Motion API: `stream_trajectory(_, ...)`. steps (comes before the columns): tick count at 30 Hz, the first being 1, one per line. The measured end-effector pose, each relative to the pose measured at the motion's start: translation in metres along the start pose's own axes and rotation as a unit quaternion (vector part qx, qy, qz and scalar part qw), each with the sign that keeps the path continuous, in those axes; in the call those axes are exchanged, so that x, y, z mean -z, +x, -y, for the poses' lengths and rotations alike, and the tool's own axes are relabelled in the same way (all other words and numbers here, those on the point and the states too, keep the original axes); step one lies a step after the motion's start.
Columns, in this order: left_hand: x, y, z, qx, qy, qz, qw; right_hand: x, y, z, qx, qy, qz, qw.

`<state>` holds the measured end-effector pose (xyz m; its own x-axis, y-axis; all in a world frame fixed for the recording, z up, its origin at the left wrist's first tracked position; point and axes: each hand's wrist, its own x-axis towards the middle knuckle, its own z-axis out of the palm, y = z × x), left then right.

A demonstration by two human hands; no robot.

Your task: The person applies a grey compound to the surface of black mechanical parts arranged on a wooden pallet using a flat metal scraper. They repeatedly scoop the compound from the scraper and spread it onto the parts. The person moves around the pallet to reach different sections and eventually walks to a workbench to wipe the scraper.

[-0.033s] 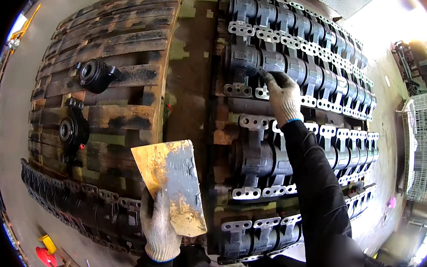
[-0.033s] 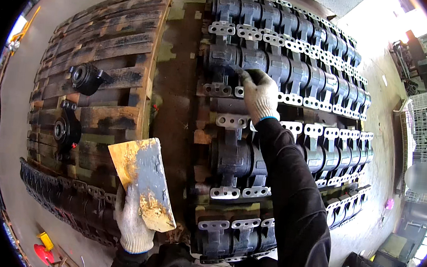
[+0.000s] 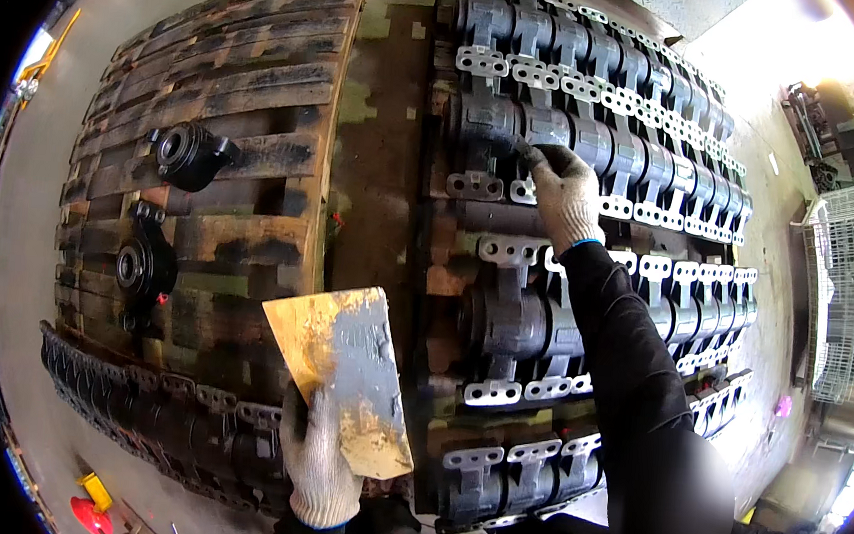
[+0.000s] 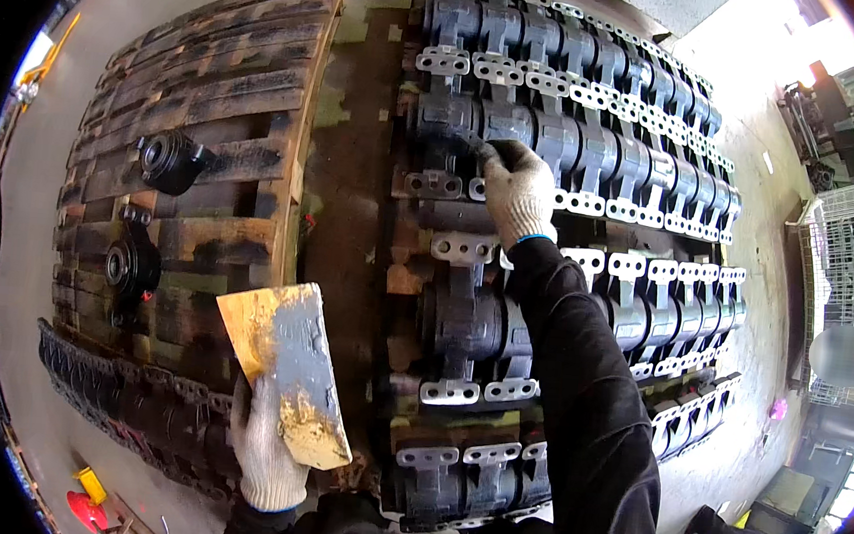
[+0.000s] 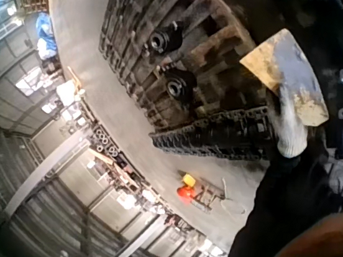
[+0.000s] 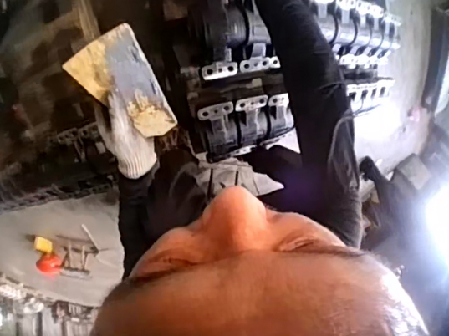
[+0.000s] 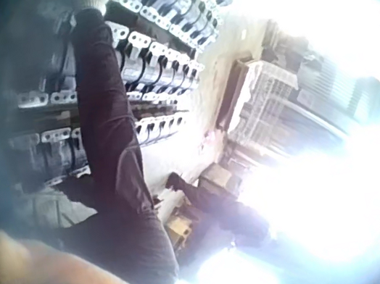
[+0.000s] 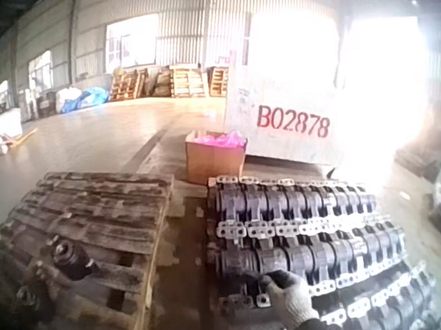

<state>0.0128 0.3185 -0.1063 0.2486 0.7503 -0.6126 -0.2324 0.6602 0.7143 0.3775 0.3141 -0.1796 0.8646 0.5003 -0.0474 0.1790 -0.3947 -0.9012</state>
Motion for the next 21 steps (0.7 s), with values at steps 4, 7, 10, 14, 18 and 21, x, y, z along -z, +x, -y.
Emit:
stream_trajectory(4,0.004,0.016,0.0,0.02,-0.028,0.029,0.999,-0.012,0.015,-0.001,0.003,-0.058,-0.002,0.998)
stream_trajectory(7,0.0,0.021,0.0,0.025,-0.04,0.019,0.999,-0.021,0.024,-0.011,-0.027,0.003,-0.006,1.0)
stream_trajectory(10,0.0,0.024,0.001,0.028,-0.05,0.018,0.998,-0.028,0.024,-0.004,-0.044,-0.011,-0.013,0.999)
stream_trajectory(14,0.002,0.029,0.003,0.039,-0.051,0.005,0.998,-0.032,0.027,-0.014,-0.062,-0.004,-0.025,0.998)
stream_trajectory(18,-0.004,0.03,0.001,0.034,-0.023,-0.002,0.999,-0.037,0.032,-0.017,-0.069,-0.027,-0.018,0.997)
stream_trajectory(21,-0.003,0.032,0.005,0.036,-0.02,0.006,0.999,-0.034,0.027,-0.004,-0.066,-0.135,-0.033,0.988)
